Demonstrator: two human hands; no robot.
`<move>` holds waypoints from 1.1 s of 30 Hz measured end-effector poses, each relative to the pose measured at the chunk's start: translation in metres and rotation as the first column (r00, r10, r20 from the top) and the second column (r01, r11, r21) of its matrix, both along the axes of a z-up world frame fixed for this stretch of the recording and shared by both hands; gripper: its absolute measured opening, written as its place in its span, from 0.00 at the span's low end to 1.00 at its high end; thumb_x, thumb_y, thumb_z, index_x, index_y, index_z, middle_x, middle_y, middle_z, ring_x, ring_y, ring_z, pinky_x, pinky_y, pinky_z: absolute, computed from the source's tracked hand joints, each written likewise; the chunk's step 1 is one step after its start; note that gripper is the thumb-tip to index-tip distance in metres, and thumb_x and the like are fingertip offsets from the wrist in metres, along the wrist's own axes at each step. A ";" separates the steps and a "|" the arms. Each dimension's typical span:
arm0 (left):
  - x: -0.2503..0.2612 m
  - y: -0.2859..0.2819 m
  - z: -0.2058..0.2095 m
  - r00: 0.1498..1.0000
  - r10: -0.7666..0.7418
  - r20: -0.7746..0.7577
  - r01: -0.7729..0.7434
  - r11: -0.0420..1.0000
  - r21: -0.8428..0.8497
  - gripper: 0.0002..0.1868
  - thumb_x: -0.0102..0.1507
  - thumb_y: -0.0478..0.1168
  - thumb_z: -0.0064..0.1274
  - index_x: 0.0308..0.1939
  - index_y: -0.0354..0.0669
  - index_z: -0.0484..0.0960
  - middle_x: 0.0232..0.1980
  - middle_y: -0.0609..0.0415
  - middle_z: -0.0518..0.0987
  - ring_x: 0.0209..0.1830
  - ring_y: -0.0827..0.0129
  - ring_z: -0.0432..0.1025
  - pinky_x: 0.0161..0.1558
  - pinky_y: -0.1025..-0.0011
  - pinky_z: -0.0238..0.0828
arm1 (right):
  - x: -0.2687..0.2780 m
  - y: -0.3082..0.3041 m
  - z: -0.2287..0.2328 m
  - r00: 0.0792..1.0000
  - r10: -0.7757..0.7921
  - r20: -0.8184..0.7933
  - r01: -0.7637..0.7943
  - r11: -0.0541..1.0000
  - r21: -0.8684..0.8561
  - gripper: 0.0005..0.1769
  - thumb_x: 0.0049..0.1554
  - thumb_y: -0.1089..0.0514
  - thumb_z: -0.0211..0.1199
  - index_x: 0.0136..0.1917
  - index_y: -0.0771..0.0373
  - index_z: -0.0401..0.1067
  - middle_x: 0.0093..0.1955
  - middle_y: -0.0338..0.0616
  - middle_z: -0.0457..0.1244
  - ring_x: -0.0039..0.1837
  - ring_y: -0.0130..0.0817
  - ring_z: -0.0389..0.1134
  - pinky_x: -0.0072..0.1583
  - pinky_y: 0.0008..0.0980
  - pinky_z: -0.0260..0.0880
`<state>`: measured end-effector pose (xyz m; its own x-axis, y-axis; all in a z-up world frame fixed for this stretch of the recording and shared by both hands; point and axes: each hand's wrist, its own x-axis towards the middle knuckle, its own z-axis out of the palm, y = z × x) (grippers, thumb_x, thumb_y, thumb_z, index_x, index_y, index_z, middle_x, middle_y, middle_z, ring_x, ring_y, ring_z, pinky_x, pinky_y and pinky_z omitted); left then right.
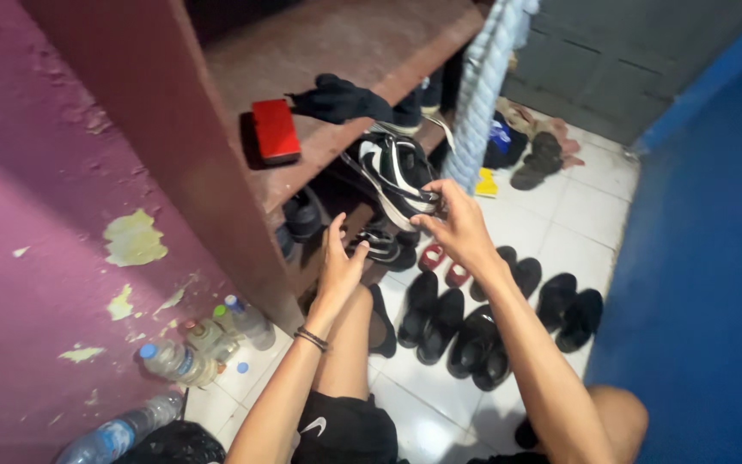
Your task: The person removes multiple pairs of shoes from a wooden shoe rack and places them on the floor. They then use a red brush to clean one black shoe. The shoes include black dress shoes, red sneakers, and black-and-white sneakers.
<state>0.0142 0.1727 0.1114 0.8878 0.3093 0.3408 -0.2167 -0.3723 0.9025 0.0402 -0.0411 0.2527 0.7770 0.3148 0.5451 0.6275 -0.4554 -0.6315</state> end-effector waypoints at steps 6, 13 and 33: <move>-0.027 -0.052 0.011 0.982 -0.178 0.057 0.179 0.984 -0.007 0.33 0.60 0.37 0.60 0.70 0.40 0.68 0.65 0.41 0.74 0.65 0.51 0.70 0.65 0.60 0.66 | -0.045 -0.046 0.011 0.988 -0.148 0.048 0.149 0.988 -0.027 0.26 0.51 0.66 0.76 0.60 0.68 0.69 0.48 0.46 0.64 0.47 0.32 0.66 0.50 0.31 0.73; -0.038 -0.108 0.000 0.886 -0.463 -0.015 0.463 0.885 0.042 0.29 0.61 0.40 0.60 0.66 0.38 0.72 0.64 0.41 0.76 0.66 0.50 0.70 0.65 0.60 0.65 | -0.096 -0.121 0.000 0.920 -0.382 -0.081 0.386 0.922 0.029 0.25 0.52 0.62 0.75 0.60 0.65 0.69 0.46 0.43 0.64 0.45 0.28 0.67 0.46 0.30 0.74; -0.046 -0.226 -0.115 0.417 -0.718 -0.557 0.898 0.231 0.375 0.29 0.63 0.53 0.55 0.64 0.42 0.74 0.60 0.41 0.77 0.61 0.45 0.71 0.62 0.51 0.66 | -0.176 -0.264 -0.233 0.388 -0.860 -0.330 0.724 0.507 -0.468 0.32 0.39 0.62 0.80 0.56 0.65 0.72 0.54 0.57 0.68 0.56 0.57 0.70 0.56 0.49 0.70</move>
<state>-0.0318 -0.0537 -0.0040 0.6003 -0.7898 -0.1257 -0.5518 -0.5228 0.6498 -0.1353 -0.3053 0.0192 0.8404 -0.5403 0.0428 -0.4460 -0.7343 -0.5118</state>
